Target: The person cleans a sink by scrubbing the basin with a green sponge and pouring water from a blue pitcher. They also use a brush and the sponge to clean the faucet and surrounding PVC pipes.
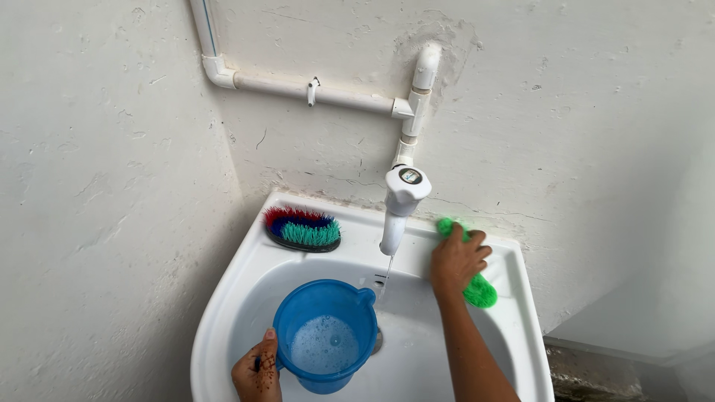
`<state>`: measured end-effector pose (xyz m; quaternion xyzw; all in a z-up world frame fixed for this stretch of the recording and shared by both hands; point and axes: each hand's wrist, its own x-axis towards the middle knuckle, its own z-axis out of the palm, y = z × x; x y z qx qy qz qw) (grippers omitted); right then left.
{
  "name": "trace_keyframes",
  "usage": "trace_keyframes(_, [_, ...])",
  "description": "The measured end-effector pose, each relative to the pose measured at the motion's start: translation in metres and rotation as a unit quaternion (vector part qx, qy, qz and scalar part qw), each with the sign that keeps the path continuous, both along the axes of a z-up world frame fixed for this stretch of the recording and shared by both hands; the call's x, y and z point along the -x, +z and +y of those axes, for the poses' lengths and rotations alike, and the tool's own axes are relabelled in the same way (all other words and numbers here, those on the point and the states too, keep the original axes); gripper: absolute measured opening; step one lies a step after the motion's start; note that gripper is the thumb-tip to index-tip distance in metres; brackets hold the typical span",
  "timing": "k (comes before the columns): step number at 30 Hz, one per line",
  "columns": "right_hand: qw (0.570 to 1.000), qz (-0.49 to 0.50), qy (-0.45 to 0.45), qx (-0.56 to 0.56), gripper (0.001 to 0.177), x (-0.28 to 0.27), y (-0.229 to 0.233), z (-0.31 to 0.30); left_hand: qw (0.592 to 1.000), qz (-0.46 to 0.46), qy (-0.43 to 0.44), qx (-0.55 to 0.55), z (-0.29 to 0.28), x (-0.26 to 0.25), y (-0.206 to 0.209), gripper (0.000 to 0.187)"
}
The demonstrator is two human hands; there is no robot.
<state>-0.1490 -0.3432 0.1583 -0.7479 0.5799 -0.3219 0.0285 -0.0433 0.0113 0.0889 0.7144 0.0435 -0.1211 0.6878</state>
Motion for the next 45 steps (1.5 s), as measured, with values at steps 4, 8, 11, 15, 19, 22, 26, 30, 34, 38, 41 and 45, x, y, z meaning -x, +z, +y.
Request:
trace_keyframes(4, [0.997, 0.043, 0.048, 0.040, 0.037, -0.043, 0.005, 0.027, 1.000, -0.012, 0.012, -0.020, -0.001, -0.006, -0.012, 0.046])
trace_keyframes(8, [0.962, 0.094, 0.241, 0.088, 0.052, -0.086, 0.003, 0.047, 0.998, -0.050, 0.028, 0.011, -0.005, -0.014, -0.040, 0.045])
trace_keyframes(11, [0.931, 0.047, 0.330, 0.146, 0.050, -0.104, 0.001, 0.047, 0.999, 0.000, 0.036, -0.003, -0.007, -0.022, -0.063, 0.044])
trace_keyframes(15, [0.939, 0.121, 0.312, 0.086, 0.039, -0.074, 0.007, 0.024, 0.999, -0.014, 0.038, 0.018, -0.009, -0.030, -0.071, 0.040])
trace_keyframes(19, [0.965, 0.078, 0.239, 0.068, 0.041, 0.016, 0.013, -0.014, 1.000, 0.023, 0.017, -0.010, -0.003, -0.024, -0.063, 0.039])
trace_keyframes(22, [0.983, 0.104, 0.146, 0.035, 0.036, 0.083, 0.026, -0.041, 0.999, 0.016, 0.024, 0.019, -0.009, -0.026, -0.065, 0.039])
trace_keyframes(26, [0.977, 0.183, 0.109, -0.016, 0.034, 0.123, 0.031, -0.041, 0.999, 0.003, 0.015, 0.028, -0.010, -0.032, -0.085, 0.044])
trace_keyframes(30, [0.941, 0.241, 0.221, -0.084, 0.039, 0.143, 0.017, -0.011, 0.984, 0.170, -0.058, -0.021, -0.004, -0.060, -0.108, 0.054])
trace_keyframes(34, [0.915, 0.218, 0.315, -0.123, 0.038, 0.179, 0.024, -0.025, 0.987, 0.134, -0.082, 0.020, -0.007, -0.076, -0.136, 0.055])
trace_keyframes(38, [0.942, 0.253, 0.213, -0.051, 0.035, 0.145, 0.027, -0.053, 0.989, 0.132, -0.067, 0.015, -0.006, -0.072, -0.147, 0.054])
trace_keyframes(41, [0.952, 0.206, 0.221, -0.042, 0.037, 0.115, 0.028, -0.053, 0.989, 0.129, -0.065, 0.013, -0.006, -0.074, -0.143, 0.053])
trace_keyframes(45, [0.905, 0.082, 0.400, -0.117, 0.036, 0.117, 0.028, -0.024, 0.989, 0.128, -0.073, 0.005, -0.006, -0.070, -0.145, 0.052])
